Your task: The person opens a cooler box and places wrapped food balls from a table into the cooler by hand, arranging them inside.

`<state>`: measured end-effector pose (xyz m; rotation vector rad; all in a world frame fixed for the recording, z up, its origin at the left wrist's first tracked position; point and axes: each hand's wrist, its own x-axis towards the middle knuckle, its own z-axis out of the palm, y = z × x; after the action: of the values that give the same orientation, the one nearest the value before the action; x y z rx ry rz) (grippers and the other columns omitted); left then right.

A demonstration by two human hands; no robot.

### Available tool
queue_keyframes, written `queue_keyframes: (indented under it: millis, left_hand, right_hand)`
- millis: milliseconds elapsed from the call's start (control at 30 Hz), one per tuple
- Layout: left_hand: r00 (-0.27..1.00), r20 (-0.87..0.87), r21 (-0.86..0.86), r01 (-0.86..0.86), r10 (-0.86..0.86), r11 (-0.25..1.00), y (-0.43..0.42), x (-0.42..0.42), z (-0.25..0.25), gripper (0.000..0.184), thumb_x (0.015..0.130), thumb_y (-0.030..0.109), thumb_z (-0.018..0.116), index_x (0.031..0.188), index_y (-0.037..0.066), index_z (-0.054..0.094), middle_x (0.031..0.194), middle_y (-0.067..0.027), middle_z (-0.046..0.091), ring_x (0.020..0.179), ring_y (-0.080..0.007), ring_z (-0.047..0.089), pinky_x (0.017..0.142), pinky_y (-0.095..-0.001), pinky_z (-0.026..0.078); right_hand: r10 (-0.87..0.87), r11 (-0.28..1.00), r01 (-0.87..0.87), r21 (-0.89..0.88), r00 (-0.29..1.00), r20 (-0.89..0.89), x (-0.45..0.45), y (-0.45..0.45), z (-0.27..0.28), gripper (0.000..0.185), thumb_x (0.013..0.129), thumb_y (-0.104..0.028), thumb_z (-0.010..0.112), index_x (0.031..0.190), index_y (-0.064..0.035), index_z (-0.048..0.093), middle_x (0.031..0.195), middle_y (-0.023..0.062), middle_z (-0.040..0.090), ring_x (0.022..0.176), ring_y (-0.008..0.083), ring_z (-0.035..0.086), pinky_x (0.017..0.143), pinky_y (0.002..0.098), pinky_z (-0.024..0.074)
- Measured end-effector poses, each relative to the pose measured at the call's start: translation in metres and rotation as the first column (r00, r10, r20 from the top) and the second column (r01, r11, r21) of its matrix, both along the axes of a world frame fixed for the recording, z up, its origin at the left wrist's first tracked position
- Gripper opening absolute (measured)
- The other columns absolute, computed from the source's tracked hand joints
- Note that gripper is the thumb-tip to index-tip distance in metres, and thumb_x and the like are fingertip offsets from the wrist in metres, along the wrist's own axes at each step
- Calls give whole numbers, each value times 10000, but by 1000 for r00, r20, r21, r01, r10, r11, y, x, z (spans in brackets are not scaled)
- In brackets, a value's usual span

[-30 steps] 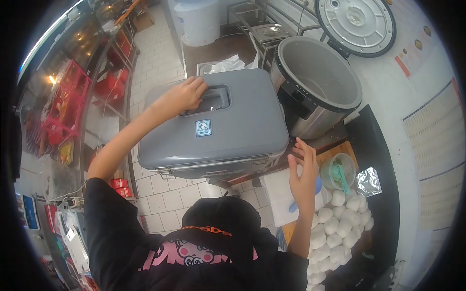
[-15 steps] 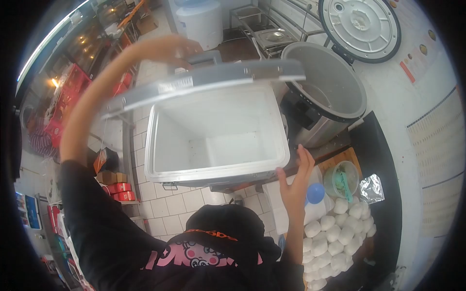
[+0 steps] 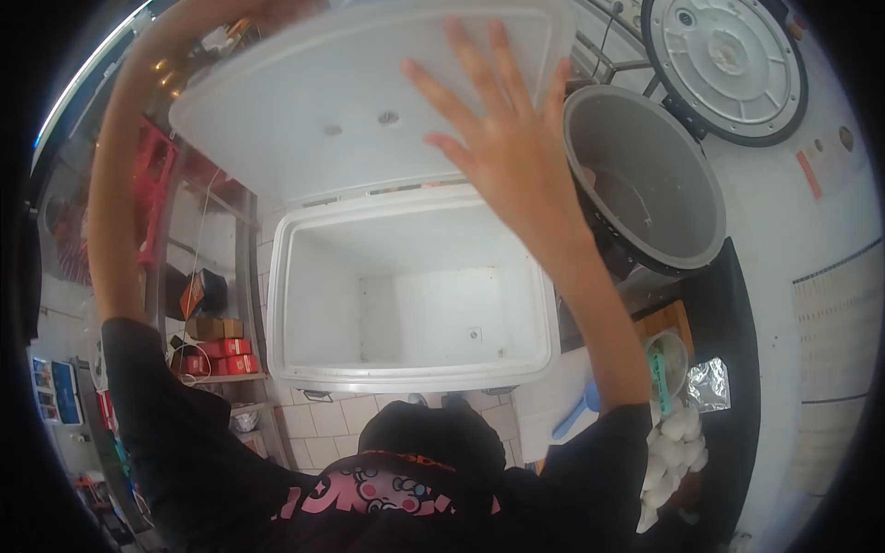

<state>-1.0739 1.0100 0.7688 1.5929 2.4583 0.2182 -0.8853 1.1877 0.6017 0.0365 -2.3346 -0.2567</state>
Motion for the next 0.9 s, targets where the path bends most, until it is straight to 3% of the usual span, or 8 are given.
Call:
queue_keyframes:
  millis: [67,133,267,367,433,600,733,900]
  left_hand:
    - [996,-6,15,-85,86,996,-10,-11,-14,672,922,533,211,1134,-5,553,1031,-190,616,895,-276,614,762,-338,500]
    - [872,-417,-72,-312,255,947,-11,-32,-43,775,865,628,206,1379,47,211,1432,-264,15,1312,-402,138,1077,-497,124]
    - [840,-539,366,168,61,916,-2,-121,-104,444,853,129,497,1276,19,417,1200,-158,512,1159,-240,464,1011,-316,345]
    - [-2,-960,-279,-119,-282,953,-1,-213,-129,518,886,23,327,1387,45,196,1421,-116,242,1312,-212,246,1100,-302,184]
    - [609,-788,43,204,-92,978,-2,-246,-139,485,911,48,303,1386,53,208,1412,-116,262,1300,-206,275,1090,-300,210]
    - [395,-919,104,226,7,969,-36,-196,-174,435,932,89,309,1364,51,276,1388,-123,315,1280,-206,317,1071,-319,244]
    - [956,-265,509,249,-125,824,-58,99,-148,336,950,157,320,1212,16,476,1230,-150,480,1173,-262,442,982,-384,351]
    - [767,316,566,320,-558,760,-83,252,-176,279,831,191,460,857,-52,595,802,-152,611,765,-268,595,719,-331,449]
  right_hand:
    - [-2,1000,2,20,1000,-16,2,2,7,633,743,-294,652,1317,-253,388,1419,71,249,1306,310,237,956,603,296]
    - [226,959,-212,-186,972,60,15,1,19,612,811,-262,590,1353,-137,336,1391,251,193,1220,374,322,908,419,336]
    - [249,760,-262,-595,963,-107,93,-9,-7,475,760,-92,636,1210,-47,489,1261,178,415,1097,305,468,916,346,382]
    - [-78,512,-203,-835,957,-281,171,-29,-71,177,824,15,528,1001,16,536,995,112,527,839,173,575,735,253,450]
    - [-449,268,-40,-963,879,-161,220,-52,-143,111,825,-7,540,936,-13,532,860,108,518,731,214,572,651,258,450]
    - [-863,43,663,-747,402,307,410,-96,-349,189,781,-48,558,964,-24,515,950,167,495,884,318,520,758,394,421]
    - [-917,-185,703,-686,127,378,468,-85,-394,412,760,-212,633,1090,-32,465,1009,228,446,954,382,454,826,429,377]
    - [-726,-486,825,-289,-196,660,444,-54,-383,605,713,-334,684,1175,-34,434,1015,219,452,980,373,439,850,442,355]
